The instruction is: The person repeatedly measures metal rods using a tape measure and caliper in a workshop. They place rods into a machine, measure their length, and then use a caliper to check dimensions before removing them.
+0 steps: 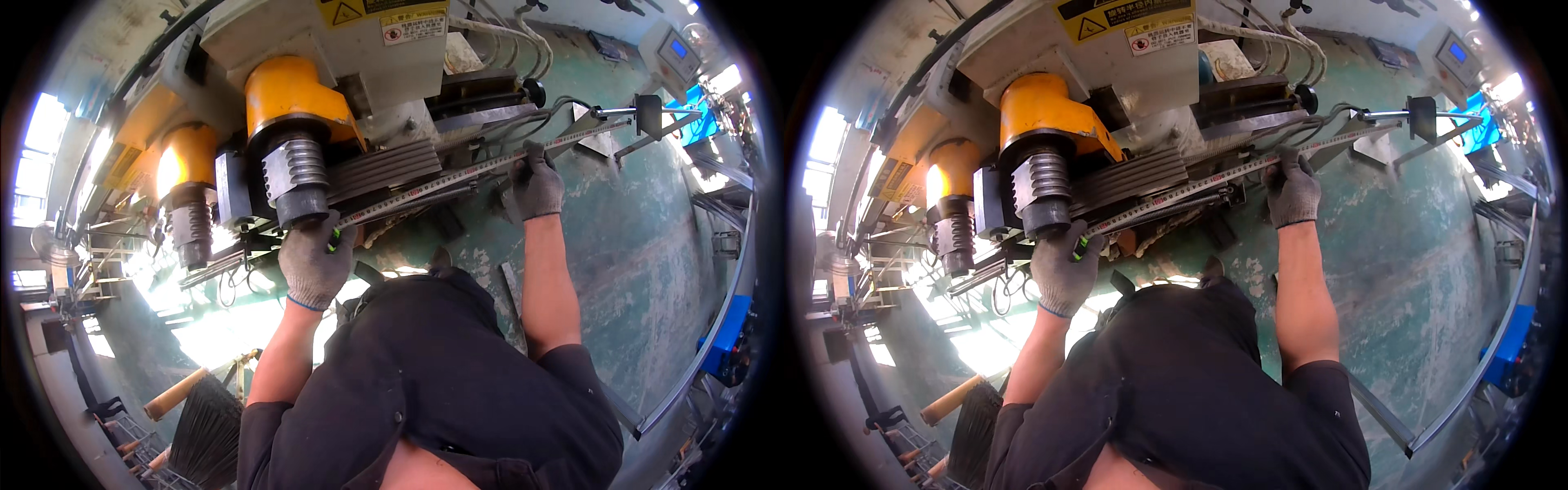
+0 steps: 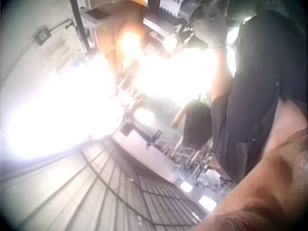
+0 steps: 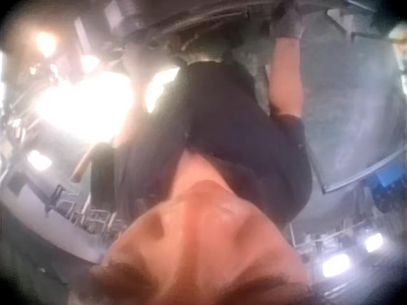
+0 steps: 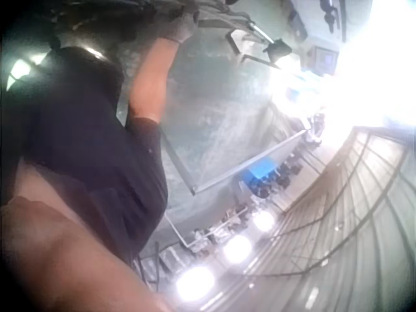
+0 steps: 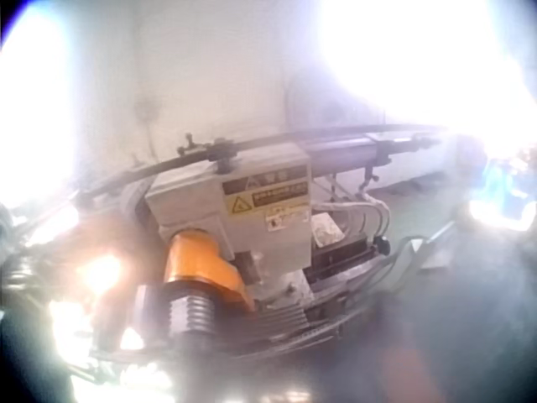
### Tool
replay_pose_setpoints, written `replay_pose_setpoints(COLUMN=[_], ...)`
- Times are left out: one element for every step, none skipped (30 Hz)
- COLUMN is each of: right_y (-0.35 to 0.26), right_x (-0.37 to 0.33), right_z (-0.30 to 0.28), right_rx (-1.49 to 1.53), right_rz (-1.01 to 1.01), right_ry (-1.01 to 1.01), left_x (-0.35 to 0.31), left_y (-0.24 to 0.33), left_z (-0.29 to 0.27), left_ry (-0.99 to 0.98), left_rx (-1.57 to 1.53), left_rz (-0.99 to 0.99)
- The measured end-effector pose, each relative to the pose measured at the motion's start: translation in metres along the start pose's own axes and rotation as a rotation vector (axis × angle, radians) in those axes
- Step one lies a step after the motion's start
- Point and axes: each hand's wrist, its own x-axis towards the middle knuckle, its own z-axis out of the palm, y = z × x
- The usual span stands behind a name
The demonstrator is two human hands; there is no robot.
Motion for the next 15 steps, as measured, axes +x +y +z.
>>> replay_pose_setpoints(right_y=[0.000, 0.000, 0.001, 0.001, 0.004, 0.007, 0.011, 0.014, 0.016, 0.019, 0.019, 0.019, 0.018, 0.016, 0.016], right_x=[0.002, 0.003, 0.006, 0.008, 0.012, 0.016, 0.021, 0.026, 0.030, 0.034, 0.034, 0.034, 0.033, 0.032, 0.035], right_z=[0.003, 0.005, 0.006, 0.007, 0.005, 0.002, -0.003, -0.006, -0.009, -0.012, -0.010, -0.009, -0.009, -0.009, -0.013], right_rx=[0.004, 0.007, 0.008, 0.010, 0.012, 0.014, 0.016, 0.015, 0.019, 0.024, 0.029, 0.023, 0.017, 0.013, 0.031], right_rz=[-0.003, -0.005, 0.000, 0.005, 0.014, 0.012, 0.010, 0.009, -0.004, -0.017, -0.029, -0.025, -0.021, -0.021, -0.018], right_ry=[-0.011, -0.021, -0.015, -0.009, -0.002, -0.025, -0.048, -0.075, -0.087, -0.099, -0.112, -0.113, -0.115, -0.111, -0.087], left_x=[-0.001, -0.002, -0.003, -0.002, -0.002, 0.000, 0.001, 0.004, 0.004, 0.003, 0.003, 0.002, 0.000, 0.001, 0.001], left_y=[-0.006, -0.011, -0.015, -0.018, -0.021, -0.023, -0.026, -0.028, -0.027, -0.024, -0.021, -0.021, -0.022, -0.022, -0.021], left_z=[0.003, 0.004, 0.006, 0.007, 0.009, 0.011, 0.015, 0.018, 0.020, 0.023, 0.022, 0.022, 0.021, 0.020, 0.018], left_ry=[0.043, 0.083, 0.123, 0.141, 0.159, 0.176, 0.194, 0.217, 0.228, 0.239, 0.251, 0.248, 0.245, 0.239, 0.241], left_rx=[0.016, 0.032, 0.048, 0.060, 0.053, 0.046, 0.039, 0.086, 0.085, 0.083, 0.084, 0.093, 0.101, 0.107, 0.111], left_rz=[0.022, 0.043, 0.064, 0.038, 0.001, -0.036, -0.073, -0.031, -0.052, -0.073, -0.096, -0.091, -0.086, -0.075, -0.064])
